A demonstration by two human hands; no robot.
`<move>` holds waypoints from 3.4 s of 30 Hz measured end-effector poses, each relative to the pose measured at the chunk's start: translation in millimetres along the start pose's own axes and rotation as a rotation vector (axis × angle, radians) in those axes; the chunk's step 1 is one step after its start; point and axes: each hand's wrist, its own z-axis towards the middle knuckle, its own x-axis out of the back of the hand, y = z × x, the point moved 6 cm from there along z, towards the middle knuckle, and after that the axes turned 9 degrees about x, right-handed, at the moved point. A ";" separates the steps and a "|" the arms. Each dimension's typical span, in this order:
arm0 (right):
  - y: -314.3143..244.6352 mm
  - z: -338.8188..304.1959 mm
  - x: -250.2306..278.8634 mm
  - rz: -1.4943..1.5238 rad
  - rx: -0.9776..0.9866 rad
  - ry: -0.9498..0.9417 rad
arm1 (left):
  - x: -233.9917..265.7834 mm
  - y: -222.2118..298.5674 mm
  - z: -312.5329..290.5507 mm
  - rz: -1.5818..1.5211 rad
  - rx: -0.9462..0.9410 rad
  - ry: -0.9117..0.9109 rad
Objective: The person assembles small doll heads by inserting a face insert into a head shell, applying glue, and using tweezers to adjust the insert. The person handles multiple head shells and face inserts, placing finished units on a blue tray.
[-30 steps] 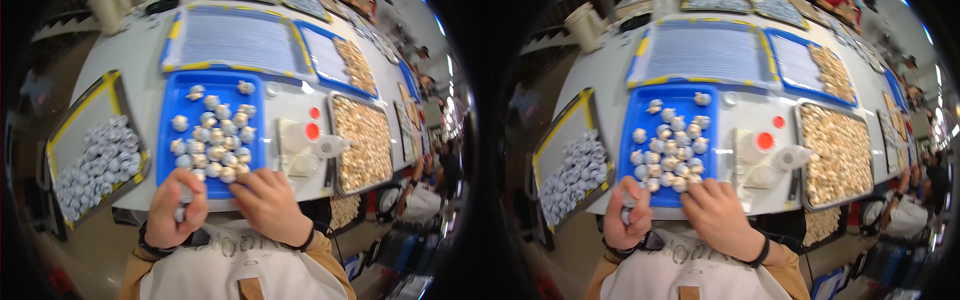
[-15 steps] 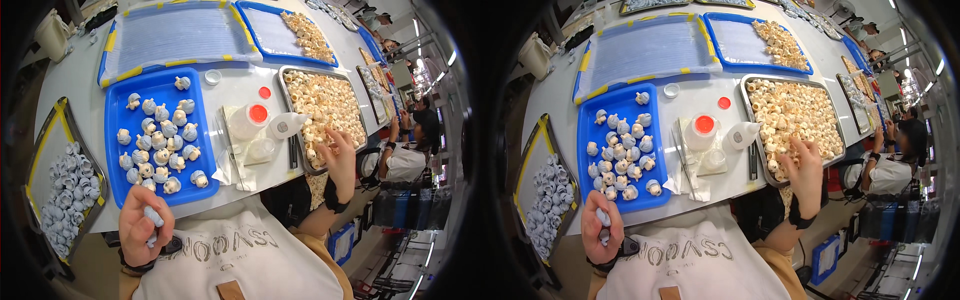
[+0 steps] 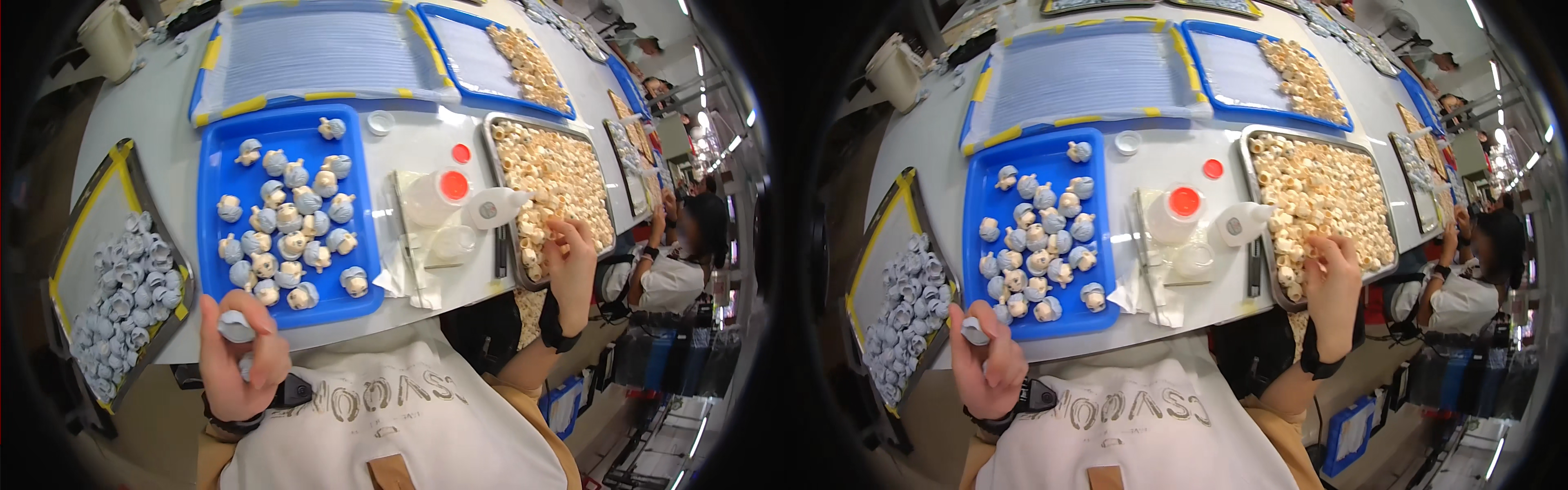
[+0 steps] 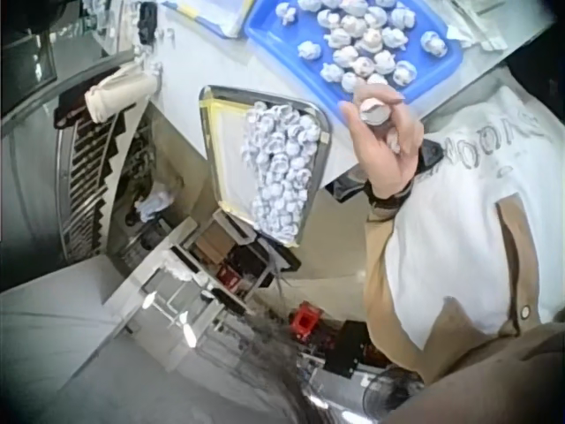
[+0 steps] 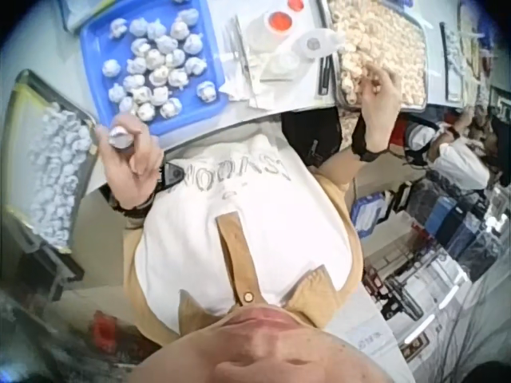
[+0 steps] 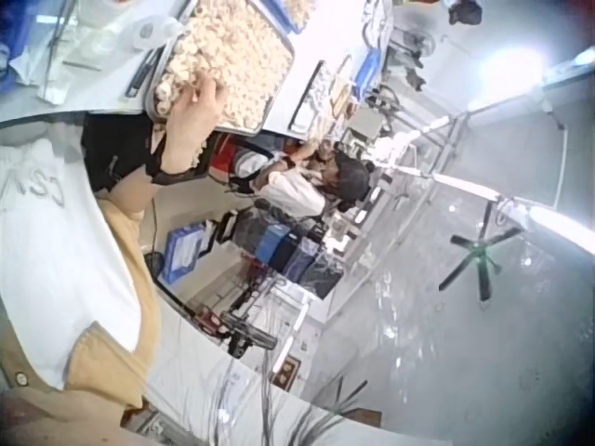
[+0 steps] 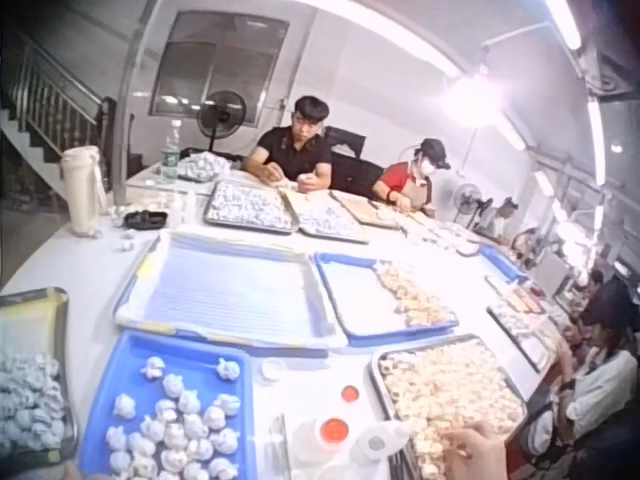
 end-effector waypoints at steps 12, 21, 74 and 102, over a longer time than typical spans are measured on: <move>-163.8 -10.0 18.3 0.989 0.768 0.101 | -30.6 -4.3 4.5 0.399 0.224 -0.075; -223.8 -8.0 -24.4 0.962 0.726 -0.099 | -21.1 -11.5 5.3 0.486 0.251 -0.093; -190.8 -2.3 -8.1 1.055 0.703 -0.078 | -7.9 -9.0 9.3 0.485 0.086 0.025; -123.2 16.5 -16.4 0.276 0.274 -0.087 | -3.3 3.8 9.3 0.142 -0.172 0.157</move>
